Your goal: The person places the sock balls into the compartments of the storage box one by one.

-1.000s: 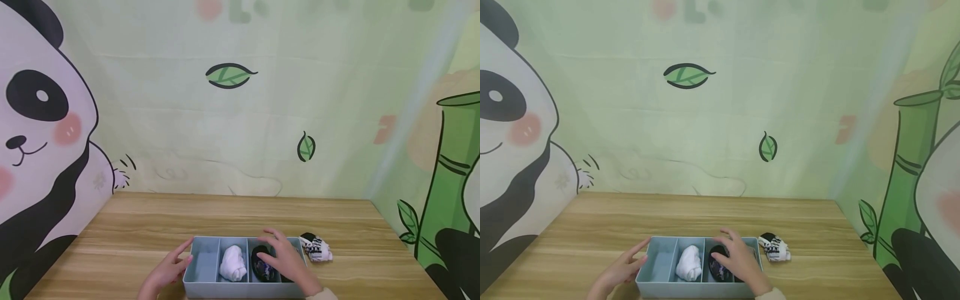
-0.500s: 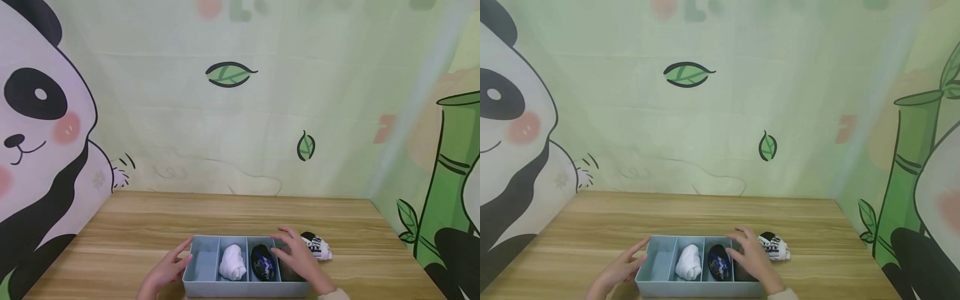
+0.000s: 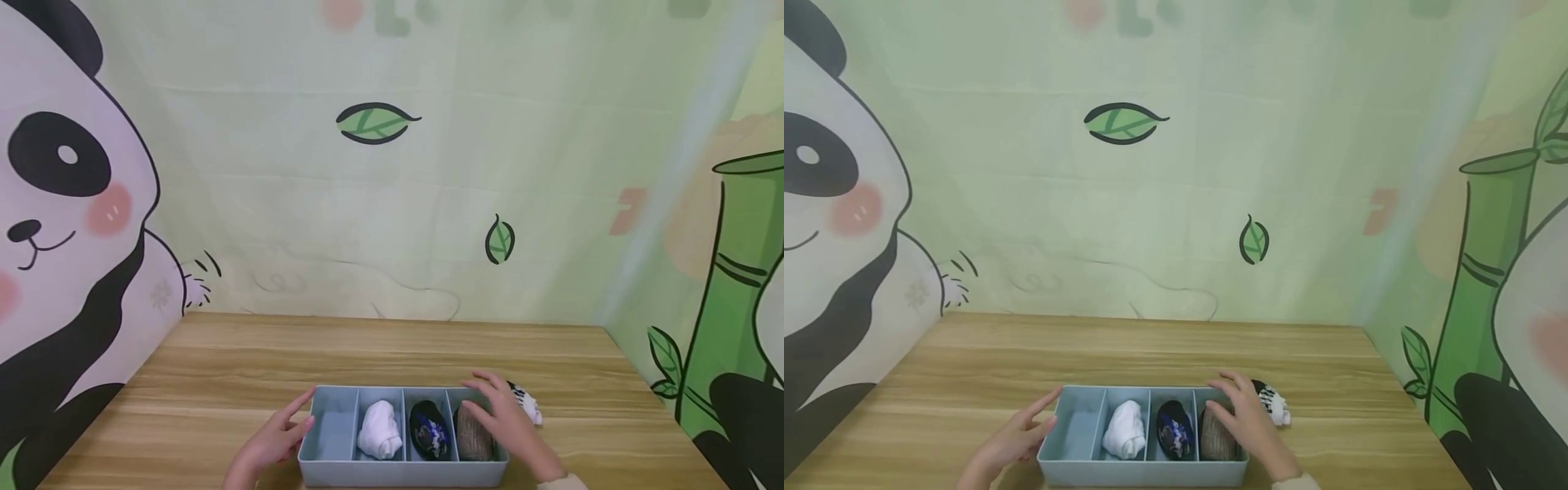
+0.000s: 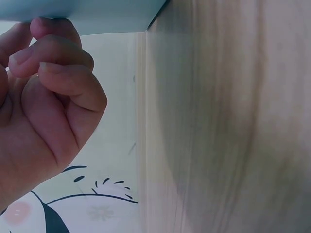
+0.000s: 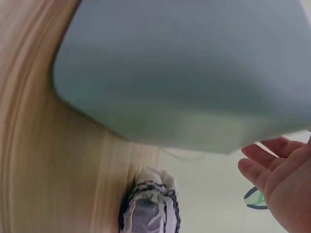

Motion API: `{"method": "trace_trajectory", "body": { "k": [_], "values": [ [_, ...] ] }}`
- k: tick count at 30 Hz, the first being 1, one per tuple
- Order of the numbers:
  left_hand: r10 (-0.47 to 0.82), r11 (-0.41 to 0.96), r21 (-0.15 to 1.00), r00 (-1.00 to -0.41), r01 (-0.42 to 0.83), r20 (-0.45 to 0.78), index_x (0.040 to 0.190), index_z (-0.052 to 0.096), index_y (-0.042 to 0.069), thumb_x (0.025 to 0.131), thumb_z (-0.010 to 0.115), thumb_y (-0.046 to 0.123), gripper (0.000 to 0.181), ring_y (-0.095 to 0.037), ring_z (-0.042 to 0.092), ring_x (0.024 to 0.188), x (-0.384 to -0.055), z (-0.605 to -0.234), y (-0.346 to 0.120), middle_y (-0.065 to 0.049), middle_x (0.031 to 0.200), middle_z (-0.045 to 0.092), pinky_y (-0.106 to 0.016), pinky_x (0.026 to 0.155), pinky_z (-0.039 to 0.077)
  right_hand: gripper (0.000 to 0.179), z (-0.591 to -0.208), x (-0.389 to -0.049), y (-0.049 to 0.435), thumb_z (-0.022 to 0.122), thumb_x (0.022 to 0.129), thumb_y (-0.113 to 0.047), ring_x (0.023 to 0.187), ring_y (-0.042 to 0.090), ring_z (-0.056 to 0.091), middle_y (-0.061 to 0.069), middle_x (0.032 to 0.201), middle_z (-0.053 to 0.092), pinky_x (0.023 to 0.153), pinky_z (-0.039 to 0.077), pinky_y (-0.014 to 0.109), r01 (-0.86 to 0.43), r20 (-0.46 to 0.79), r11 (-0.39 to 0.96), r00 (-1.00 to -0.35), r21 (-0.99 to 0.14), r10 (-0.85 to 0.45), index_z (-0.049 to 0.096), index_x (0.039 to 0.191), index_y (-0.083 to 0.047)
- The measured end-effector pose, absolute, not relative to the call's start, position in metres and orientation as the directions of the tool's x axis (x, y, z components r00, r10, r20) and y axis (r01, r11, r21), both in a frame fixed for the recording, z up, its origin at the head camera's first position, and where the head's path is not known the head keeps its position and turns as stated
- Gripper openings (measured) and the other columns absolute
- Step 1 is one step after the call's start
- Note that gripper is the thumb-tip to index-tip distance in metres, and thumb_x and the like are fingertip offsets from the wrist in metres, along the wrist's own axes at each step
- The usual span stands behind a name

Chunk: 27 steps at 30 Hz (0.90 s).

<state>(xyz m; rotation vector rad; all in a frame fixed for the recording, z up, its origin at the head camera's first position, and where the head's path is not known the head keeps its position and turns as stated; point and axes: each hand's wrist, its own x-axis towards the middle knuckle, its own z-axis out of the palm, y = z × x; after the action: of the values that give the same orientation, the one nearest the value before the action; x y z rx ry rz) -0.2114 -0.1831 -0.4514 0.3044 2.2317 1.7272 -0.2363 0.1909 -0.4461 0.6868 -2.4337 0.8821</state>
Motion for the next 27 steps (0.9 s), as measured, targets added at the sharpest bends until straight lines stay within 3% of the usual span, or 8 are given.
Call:
{"method": "trace_trajectory", "body": {
  "k": [11,27],
  "values": [
    [0.349,0.253,0.967,-0.931,-0.012,-0.103,0.141,0.017,0.003,0.095,0.044,0.018,0.056,-0.008,0.025,0.041,-0.212,-0.452,-0.183,-0.001,0.056,0.039,-0.019,0.041,0.024,0.020,-0.449,-0.239,0.213,0.062,0.084,-0.006,0.103,0.034,0.051,0.016,0.111,0.054,0.082,0.041,0.050,-0.548,0.576,0.689,-0.785,-0.475,-0.228,0.064,0.103,-0.001],
    [0.347,0.256,0.967,-0.932,-0.014,-0.105,0.141,0.018,0.003,0.095,0.045,0.019,0.056,-0.008,0.026,0.041,-0.214,-0.454,-0.184,-0.001,0.057,0.040,-0.020,0.041,0.025,0.019,-0.454,-0.245,0.238,0.062,0.083,-0.003,0.103,0.041,0.048,0.023,0.110,0.053,0.084,0.036,0.055,-0.480,0.535,0.725,-0.825,-0.494,-0.182,0.062,0.101,0.003]
  ]
}}
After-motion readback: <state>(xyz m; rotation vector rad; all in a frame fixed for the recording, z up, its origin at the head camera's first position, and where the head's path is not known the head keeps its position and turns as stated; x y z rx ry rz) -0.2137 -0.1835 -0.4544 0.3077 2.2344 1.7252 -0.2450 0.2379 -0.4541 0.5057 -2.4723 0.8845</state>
